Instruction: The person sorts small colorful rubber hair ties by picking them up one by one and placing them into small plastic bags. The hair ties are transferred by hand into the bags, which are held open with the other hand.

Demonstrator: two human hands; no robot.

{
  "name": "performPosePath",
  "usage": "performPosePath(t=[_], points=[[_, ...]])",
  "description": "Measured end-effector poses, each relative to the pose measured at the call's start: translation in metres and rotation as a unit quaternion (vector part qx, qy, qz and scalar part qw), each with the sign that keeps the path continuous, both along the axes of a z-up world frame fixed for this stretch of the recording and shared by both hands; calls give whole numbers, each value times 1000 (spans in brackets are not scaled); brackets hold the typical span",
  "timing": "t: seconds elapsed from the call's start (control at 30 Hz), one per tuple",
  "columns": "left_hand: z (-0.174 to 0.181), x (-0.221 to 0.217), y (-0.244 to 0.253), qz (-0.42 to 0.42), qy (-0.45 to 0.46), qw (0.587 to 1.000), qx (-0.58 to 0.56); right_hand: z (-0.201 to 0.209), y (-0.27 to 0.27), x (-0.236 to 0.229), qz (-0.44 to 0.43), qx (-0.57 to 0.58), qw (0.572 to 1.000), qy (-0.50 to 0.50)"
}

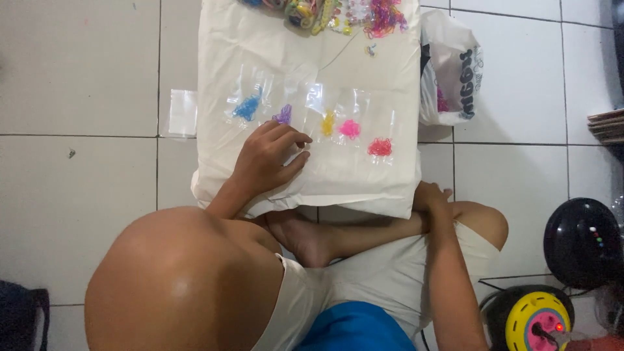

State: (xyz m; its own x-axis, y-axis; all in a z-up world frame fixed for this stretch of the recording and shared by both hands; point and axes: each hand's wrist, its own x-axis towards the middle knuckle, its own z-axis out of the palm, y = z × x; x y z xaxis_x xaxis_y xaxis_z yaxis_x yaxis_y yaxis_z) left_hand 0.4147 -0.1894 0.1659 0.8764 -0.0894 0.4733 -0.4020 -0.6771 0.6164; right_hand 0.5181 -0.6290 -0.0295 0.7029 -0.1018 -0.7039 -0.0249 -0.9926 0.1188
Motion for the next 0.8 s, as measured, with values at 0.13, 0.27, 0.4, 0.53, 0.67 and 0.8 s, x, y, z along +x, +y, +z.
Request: performPosePath(t=[0.13, 0.27, 0.4, 0.53, 0.67, 0.8], points=[[0, 1, -3, 18, -10, 999, 30, 74, 17, -19, -163, 246, 918, -266], [1, 21, -16, 28, -52, 996, 69, 111, 42, -6, -142, 317, 721, -600], [-5, 42, -35, 68, -113, 982, 132, 188, 113, 0, 40, 469, 715, -516], [-12, 56, -53, 87, -123, 980, 132, 221, 160, 16, 74, 464, 813, -344], [-23, 56, -59, 63, -126, 973, 185, 190, 170, 73, 114, 453, 798, -382], [-19, 60, -83, -33, -135, 966, 220, 194, 197, 126, 169, 445, 784, -398]])
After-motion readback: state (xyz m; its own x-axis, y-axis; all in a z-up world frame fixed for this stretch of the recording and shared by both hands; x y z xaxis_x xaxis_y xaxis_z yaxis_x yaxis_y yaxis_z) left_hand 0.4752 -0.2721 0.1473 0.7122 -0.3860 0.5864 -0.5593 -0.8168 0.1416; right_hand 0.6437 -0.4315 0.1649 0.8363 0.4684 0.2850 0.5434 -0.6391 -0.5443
